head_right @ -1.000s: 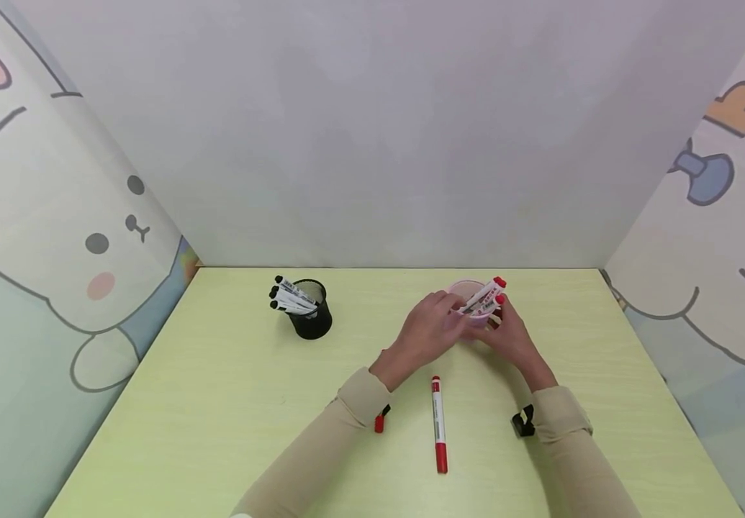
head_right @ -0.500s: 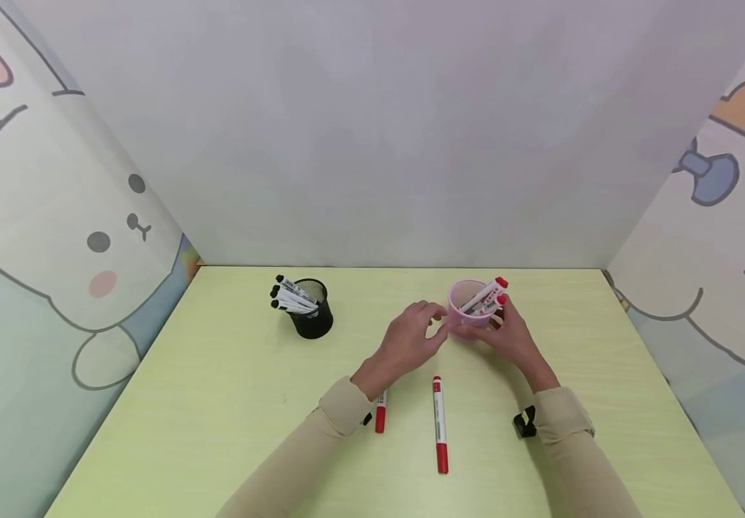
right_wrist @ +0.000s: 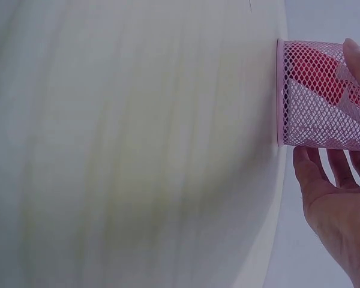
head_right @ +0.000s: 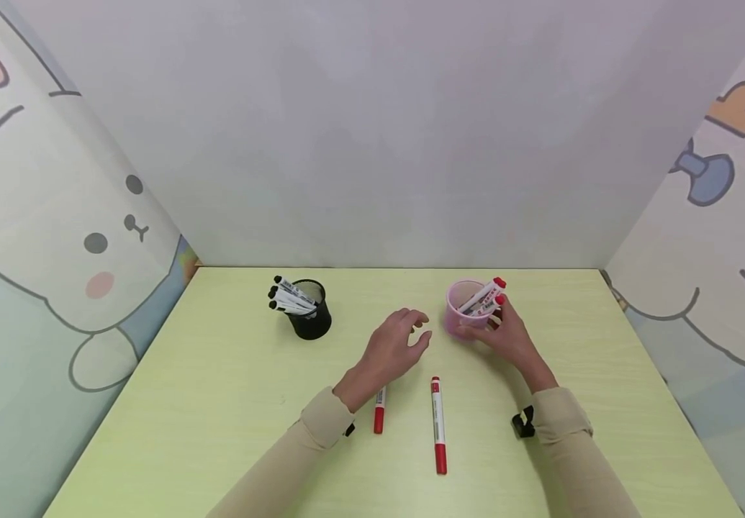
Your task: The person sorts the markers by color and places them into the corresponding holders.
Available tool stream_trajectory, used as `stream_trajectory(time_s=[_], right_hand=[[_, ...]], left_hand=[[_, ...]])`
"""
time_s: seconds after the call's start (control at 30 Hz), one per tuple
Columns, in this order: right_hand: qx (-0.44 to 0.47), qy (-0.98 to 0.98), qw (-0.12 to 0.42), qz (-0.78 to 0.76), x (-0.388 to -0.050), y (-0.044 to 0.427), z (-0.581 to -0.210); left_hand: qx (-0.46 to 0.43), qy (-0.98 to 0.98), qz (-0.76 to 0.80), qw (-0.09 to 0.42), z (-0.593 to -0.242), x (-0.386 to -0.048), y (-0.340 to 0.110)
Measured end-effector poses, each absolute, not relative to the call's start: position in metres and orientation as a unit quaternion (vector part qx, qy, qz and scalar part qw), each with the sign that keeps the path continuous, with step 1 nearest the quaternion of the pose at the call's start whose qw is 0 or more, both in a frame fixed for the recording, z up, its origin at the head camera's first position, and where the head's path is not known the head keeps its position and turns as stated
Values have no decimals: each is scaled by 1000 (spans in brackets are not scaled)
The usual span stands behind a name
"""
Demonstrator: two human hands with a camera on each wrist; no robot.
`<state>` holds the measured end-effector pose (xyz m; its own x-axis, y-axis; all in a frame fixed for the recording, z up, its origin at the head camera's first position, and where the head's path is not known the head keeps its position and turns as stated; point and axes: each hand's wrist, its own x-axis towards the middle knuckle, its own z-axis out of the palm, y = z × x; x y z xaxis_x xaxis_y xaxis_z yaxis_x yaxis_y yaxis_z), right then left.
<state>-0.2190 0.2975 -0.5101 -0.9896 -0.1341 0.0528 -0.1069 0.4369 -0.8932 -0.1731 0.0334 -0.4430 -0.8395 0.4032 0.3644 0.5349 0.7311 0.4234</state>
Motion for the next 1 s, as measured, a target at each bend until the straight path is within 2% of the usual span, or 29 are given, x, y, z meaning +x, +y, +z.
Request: stream_trajectory(time_s=[0.7,1.0], right_hand=[[-65,845,21,-531,-220,298,-509],[-63,846,24,-529,-219,298,-508]], left_hand=[[-216,-929,-264,142,-454,-154,11],[-176,-939,-278,103,-458,-146,3]])
